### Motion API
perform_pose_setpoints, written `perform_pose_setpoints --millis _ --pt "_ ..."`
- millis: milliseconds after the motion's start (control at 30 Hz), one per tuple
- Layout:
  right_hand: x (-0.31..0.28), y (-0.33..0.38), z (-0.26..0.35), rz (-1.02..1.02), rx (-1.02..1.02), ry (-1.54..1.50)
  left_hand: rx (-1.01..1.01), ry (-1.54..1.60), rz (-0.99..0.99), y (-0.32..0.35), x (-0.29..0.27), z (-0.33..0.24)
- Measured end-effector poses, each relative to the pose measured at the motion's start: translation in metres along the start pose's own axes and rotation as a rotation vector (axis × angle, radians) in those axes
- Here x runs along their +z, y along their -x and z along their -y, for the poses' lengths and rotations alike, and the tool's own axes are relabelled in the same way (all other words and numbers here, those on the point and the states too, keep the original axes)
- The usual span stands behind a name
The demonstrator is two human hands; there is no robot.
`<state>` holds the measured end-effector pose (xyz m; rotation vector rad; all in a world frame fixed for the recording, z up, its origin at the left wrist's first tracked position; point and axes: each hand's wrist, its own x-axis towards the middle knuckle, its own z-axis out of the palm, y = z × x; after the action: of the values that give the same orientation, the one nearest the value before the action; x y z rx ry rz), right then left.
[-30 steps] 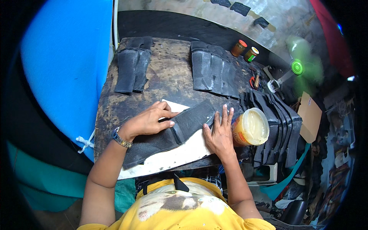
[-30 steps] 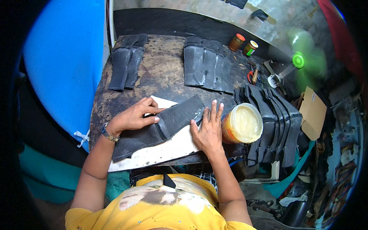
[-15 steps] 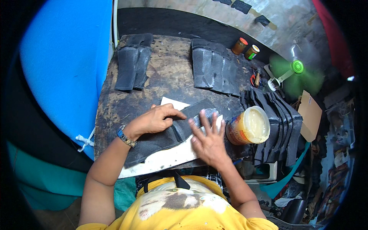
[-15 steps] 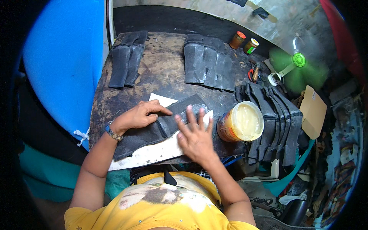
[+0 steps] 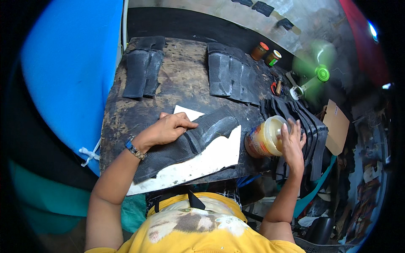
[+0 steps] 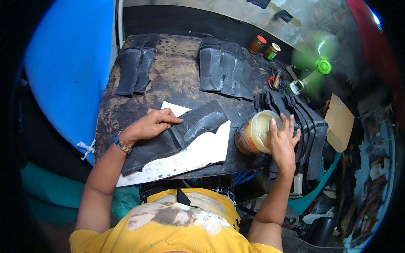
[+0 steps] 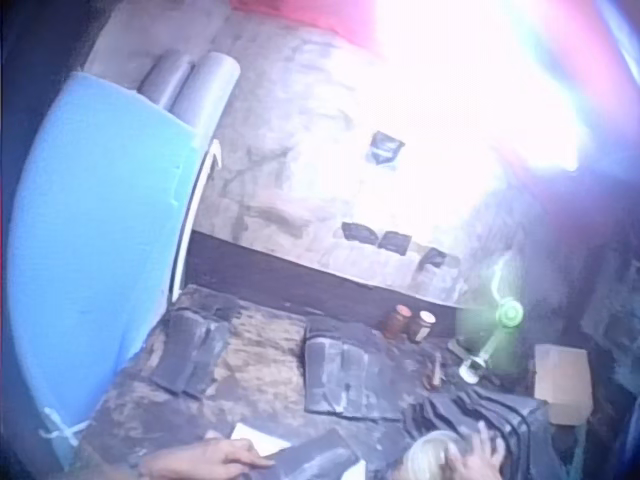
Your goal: The person repeatedly scoops a yellowish paste from a container and spreads it by hand onto multiple black rubber pieces laid on a workbench. The person handles each piece individually, applies the paste, and places the treated pieces aside.
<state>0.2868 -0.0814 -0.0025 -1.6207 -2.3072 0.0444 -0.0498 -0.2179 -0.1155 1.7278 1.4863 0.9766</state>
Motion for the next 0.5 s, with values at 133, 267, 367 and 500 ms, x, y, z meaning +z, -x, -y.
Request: perform_pose_setpoints --millis 133,267,367,500 --pt "-0.027 0.019 0.012 -0.247 -0.092 -0.035 -0.103 0.036 0.017 0.0 -0.001 -0.003" --pt "-0.032 0.051 0.044 -0.109 -0.132 0.264 -0.148 0.175 0.031 -0.001 -0.006 -0.006" --pt "-0.005 0.075 0.077 -0.046 -0.47 0.215 -0.158 0.192 0.042 -0.001 -0.009 -0.007" --pt "0.064 0.059 0.097 0.031 -0.687 0.007 -0.146 0.154 0.06 0.0 -0.011 -0.007"
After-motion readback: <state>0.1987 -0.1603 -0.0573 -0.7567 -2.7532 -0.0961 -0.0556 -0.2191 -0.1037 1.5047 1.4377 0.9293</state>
